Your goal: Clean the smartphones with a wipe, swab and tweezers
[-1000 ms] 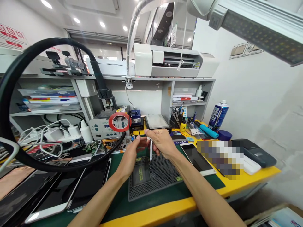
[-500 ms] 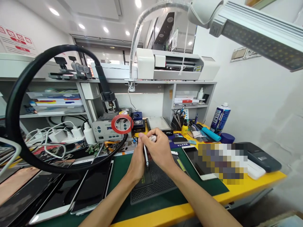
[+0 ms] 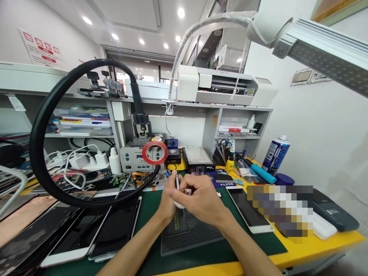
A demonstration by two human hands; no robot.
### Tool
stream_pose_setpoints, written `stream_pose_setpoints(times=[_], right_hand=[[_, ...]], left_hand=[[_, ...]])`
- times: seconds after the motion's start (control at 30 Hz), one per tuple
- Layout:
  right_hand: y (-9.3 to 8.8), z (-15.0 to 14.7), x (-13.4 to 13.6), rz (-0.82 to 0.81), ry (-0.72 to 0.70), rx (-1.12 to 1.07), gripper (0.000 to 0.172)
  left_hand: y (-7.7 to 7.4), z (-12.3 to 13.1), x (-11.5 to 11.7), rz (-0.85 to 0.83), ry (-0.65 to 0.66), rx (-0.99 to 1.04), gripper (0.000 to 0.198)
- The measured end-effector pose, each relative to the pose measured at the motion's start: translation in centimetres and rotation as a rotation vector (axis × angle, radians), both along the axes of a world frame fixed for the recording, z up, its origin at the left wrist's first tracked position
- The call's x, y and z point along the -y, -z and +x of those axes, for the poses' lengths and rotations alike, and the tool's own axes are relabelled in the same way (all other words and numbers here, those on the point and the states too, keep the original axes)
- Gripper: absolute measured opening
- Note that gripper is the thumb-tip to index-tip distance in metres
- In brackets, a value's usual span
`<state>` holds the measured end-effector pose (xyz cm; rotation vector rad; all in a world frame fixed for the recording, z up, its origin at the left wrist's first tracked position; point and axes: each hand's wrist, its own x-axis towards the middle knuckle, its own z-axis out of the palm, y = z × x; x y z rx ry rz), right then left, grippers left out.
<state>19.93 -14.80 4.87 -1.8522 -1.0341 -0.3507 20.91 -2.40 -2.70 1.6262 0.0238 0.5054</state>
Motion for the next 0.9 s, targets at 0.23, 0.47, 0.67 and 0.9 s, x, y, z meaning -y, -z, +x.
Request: stream_pose_setpoints(times=[0.23, 0.47, 0.67, 0.9], right_hand=[[-1.3, 0.5, -1.3, -0.165, 0.249, 0.063, 0.038], [-4.1, 2.4, -3.3, -0.450, 0.281, 0.118, 0.028], [-4.6, 2.1, -4.2, -0.636, 0.367, 0.229, 0.026], [-4.3, -0.3, -2.3, -0.675, 0.391, 0.174, 0.028]], left_hand=[[0.0, -0.5, 0.4, 0.069, -0.018, 0.032, 0.041], [0.2, 0.7, -0.2, 0.022, -0.064, 0.012, 0.051], [0.3, 1.1, -0.5, -0.009, -0.062, 0.020, 0.047], [-0.3, 0.5, -0.1, -0.010, -0.011, 0.047, 0.034]])
